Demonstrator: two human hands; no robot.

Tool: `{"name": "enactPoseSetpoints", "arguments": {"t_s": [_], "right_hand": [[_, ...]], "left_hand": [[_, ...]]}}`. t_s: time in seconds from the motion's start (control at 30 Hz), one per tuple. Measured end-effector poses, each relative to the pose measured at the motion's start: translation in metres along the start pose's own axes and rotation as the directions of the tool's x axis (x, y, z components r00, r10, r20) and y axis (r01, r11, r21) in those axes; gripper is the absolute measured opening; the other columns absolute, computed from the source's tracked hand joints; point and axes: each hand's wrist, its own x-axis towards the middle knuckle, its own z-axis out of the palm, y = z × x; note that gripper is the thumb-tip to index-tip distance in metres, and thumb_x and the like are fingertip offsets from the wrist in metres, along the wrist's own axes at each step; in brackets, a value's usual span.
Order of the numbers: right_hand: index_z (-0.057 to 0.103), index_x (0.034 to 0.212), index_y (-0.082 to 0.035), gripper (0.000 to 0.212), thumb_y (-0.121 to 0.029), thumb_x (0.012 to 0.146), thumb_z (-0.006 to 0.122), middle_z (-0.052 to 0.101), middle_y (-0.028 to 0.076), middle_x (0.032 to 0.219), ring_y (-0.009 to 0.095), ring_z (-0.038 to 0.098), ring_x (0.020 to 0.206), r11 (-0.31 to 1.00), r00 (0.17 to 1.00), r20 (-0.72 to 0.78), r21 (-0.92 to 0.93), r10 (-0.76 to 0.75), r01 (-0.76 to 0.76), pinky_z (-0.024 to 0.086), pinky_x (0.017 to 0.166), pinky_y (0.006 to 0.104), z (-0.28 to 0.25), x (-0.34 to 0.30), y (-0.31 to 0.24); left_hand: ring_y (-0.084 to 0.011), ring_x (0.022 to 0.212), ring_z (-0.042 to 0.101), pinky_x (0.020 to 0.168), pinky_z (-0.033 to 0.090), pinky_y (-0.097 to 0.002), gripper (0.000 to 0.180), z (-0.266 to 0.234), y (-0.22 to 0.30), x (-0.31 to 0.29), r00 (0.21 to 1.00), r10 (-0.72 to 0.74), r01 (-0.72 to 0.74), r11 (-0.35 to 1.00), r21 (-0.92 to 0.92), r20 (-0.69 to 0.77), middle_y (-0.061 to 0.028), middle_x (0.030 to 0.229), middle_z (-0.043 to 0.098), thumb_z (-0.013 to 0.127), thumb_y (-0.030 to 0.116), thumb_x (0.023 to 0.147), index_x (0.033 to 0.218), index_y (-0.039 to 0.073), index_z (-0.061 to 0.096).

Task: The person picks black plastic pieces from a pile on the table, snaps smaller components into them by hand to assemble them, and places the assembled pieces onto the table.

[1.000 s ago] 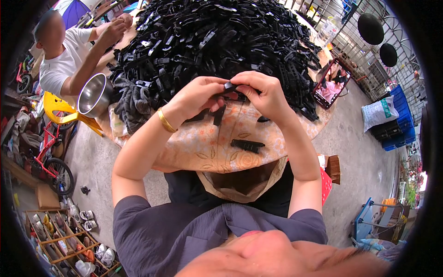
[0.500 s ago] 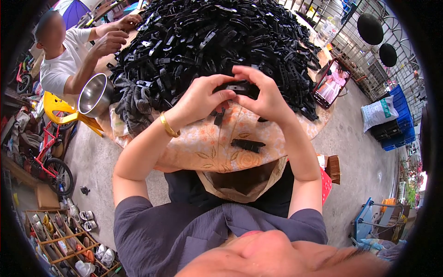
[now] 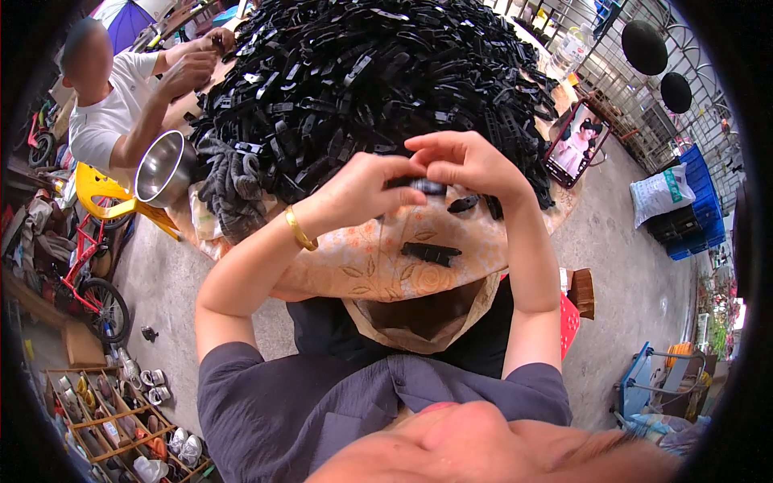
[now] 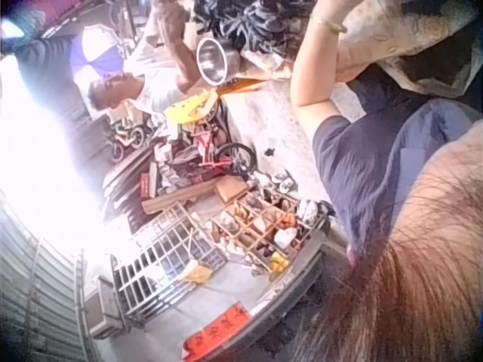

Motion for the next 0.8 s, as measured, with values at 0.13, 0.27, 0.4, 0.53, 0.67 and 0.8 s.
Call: {"name": "enactPoseSetpoints", "arguments": {"t_s": [0.13, 0.27, 0.4, 0.53, 0.67, 0.8], "right_hand": [[0.068, 0.092, -0.002, 0.019, -0.017, 0.08, 0.07, 0.068, 0.006, 0.085, 0.012, 0.063, 0.073, 0.925, 0.967, -0.224, -0.379, -0.119, 0.026, 0.05, 0.067, 0.0251, 0.006, 0.004, 0.01], [0.065, 0.087, -0.008, 0.022, -0.017, 0.068, 0.07, 0.061, 0.007, 0.089, 0.026, 0.059, 0.089, 0.455, 0.947, -0.013, -0.879, -0.321, 0.142, 0.049, 0.075, 0.0351, 0.021, 0.006, 0.017], [0.064, 0.087, -0.005, 0.024, -0.018, 0.068, 0.07, 0.06, 0.009, 0.085, 0.027, 0.058, 0.086, 0.347, 0.952, 0.012, -0.93, -0.307, 0.124, 0.049, 0.074, 0.037, 0.03, 0.009, 0.024], [0.064, 0.09, -0.003, 0.025, -0.016, 0.069, 0.07, 0.062, 0.013, 0.082, 0.029, 0.06, 0.077, 0.372, 0.955, -0.019, -0.923, -0.295, 0.097, 0.05, 0.071, 0.0366, 0.026, 0.006, 0.02], [0.06, 0.11, -0.005, 0.031, -0.006, 0.079, 0.064, 0.064, 0.008, 0.082, 0.012, 0.062, 0.073, 0.897, 0.924, -0.312, -0.438, -0.22, 0.066, 0.05, 0.071, 0.0245, 0.018, 0.008, 0.008], [0.056, 0.116, -0.003, 0.034, 0.006, 0.083, 0.059, 0.062, 0.004, 0.096, 0.008, 0.059, 0.085, 0.956, 0.903, -0.334, 0.022, -0.268, 0.292, 0.051, 0.079, 0.0233, 0.023, 0.009, 0.003]], "left_hand": [[-0.0221, 0.081, 0.053, 0.072, 0.045, -0.0331, 0.034, 0.008, -0.003, -0.002, 0.931, 0.239, -0.275, 0.956, 0.099, 0.276, -0.0082, 0.082, 0.062, 0.075, 0.027, 0.074, 0.1, 0.006, 0.066], [-0.0263, 0.083, 0.053, 0.076, 0.044, -0.0355, 0.01, 0.001, -0.023, 0.01, 0.919, 0.385, -0.314, 0.842, 0.438, -0.081, -0.006, 0.076, 0.06, 0.068, 0.014, 0.075, 0.081, 0.006, 0.066], [-0.0275, 0.087, 0.053, 0.077, 0.047, -0.0351, 0.013, -0.017, -0.046, 0.022, 0.881, 0.381, -0.021, 0.623, 0.782, -0.281, -0.0087, 0.093, 0.058, 0.064, 0.005, 0.074, 0.087, 0.006, 0.067], [-0.0291, 0.087, 0.053, 0.076, 0.048, -0.0363, 0.017, -0.024, -0.041, 0.031, 0.911, 0.35, -0.028, 0.58, 0.814, -0.218, -0.0085, 0.09, 0.057, 0.063, 0.002, 0.073, 0.089, 0.005, 0.067], [-0.0226, 0.082, 0.058, 0.073, 0.049, -0.0324, 0.016, -0.025, -0.047, 0.03, 0.837, 0.474, -0.13, 0.657, 0.742, -0.273, -0.0059, 0.087, 0.061, 0.064, 0.002, 0.076, 0.092, 0.004, 0.066], [-0.0089, 0.077, 0.062, 0.066, 0.049, -0.023, 0.022, -0.031, -0.043, 0.027, 0.893, -0.162, -0.006, 0.929, -0.371, -0.42, -0.003, 0.092, 0.065, 0.057, 0.012, 0.091, 0.109, 0.0, 0.059]]}}
